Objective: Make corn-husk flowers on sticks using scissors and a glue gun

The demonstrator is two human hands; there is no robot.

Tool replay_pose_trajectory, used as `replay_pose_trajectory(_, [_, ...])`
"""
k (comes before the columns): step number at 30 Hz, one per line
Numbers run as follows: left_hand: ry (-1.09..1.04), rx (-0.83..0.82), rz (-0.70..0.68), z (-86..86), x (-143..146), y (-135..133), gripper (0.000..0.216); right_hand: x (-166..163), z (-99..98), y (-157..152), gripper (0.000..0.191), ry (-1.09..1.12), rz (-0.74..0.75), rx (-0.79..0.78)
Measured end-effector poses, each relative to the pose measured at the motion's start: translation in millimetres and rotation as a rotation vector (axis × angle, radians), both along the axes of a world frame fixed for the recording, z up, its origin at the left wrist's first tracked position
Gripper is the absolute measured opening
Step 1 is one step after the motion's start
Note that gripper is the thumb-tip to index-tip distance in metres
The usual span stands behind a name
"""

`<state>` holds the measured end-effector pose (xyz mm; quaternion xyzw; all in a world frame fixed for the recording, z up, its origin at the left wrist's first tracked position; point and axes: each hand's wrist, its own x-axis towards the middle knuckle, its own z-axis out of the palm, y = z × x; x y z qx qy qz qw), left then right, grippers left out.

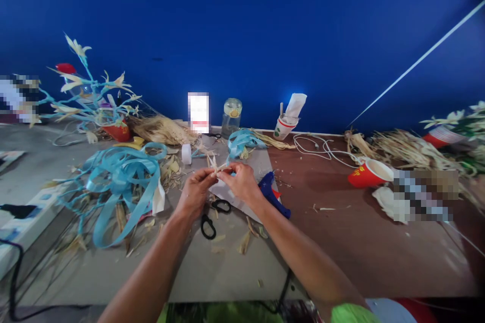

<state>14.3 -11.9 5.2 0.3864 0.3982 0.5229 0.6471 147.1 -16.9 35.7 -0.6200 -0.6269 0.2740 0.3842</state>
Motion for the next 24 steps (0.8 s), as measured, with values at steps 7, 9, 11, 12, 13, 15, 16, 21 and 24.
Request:
replay_pose_trajectory(7, [-0.088, -0.025, 0.038, 1.1, 2.8, -0.3, 0.019, -3.5, 1.1, -3.6, 0.013, 0.06, 0.04, -0.009])
replay_pose_trajectory(9, [-0.099, -0.026, 0.044, -0.2, 2.6, 0.7, 0.019, -4.7, 0.2, -4.2, 0.012, 0.089, 0.041, 0.0])
replay_pose_trajectory(11, [-0.095, -0.027, 0.028, -0.9, 2.3, 1.1, 0.02, -5.3, -0.4, -4.6, 0.011, 0.1, 0.028, 0.004])
replay_pose_trajectory(12, [-0.094, -0.03, 0.013, -0.8, 2.1, 1.0, 0.02, -5.4, -0.5, -4.8, 0.011, 0.099, 0.023, 0.008])
replay_pose_trajectory(13, [-0.094, -0.033, -0.002, -0.3, 2.0, 0.7, 0.02, -5.4, -0.2, -5.1, 0.01, 0.096, 0.021, 0.013])
replay_pose_trajectory(15, [-0.104, -0.035, -0.024, 1.4, 1.7, -0.1, 0.019, -5.1, 1.6, -6.1, 0.01, 0.077, 0.02, 0.036])
replay_pose_trajectory(16, [-0.115, -0.034, -0.033, 2.7, 1.4, -0.4, 0.018, -4.9, 2.9, -6.6, 0.01, 0.066, 0.024, 0.051])
replay_pose_trajectory(21, [-0.164, -0.034, -0.093, 8.7, 0.5, -0.4, 0.019, -3.6, 8.0, -7.6, 0.007, 0.031, 0.084, 0.116])
replay_pose_trajectory(24, [-0.198, -0.067, -0.089, 9.2, 1.3, -0.4, 0.021, -2.7, 4.6, -5.9, 0.01, 0.008, 0.106, 0.152])
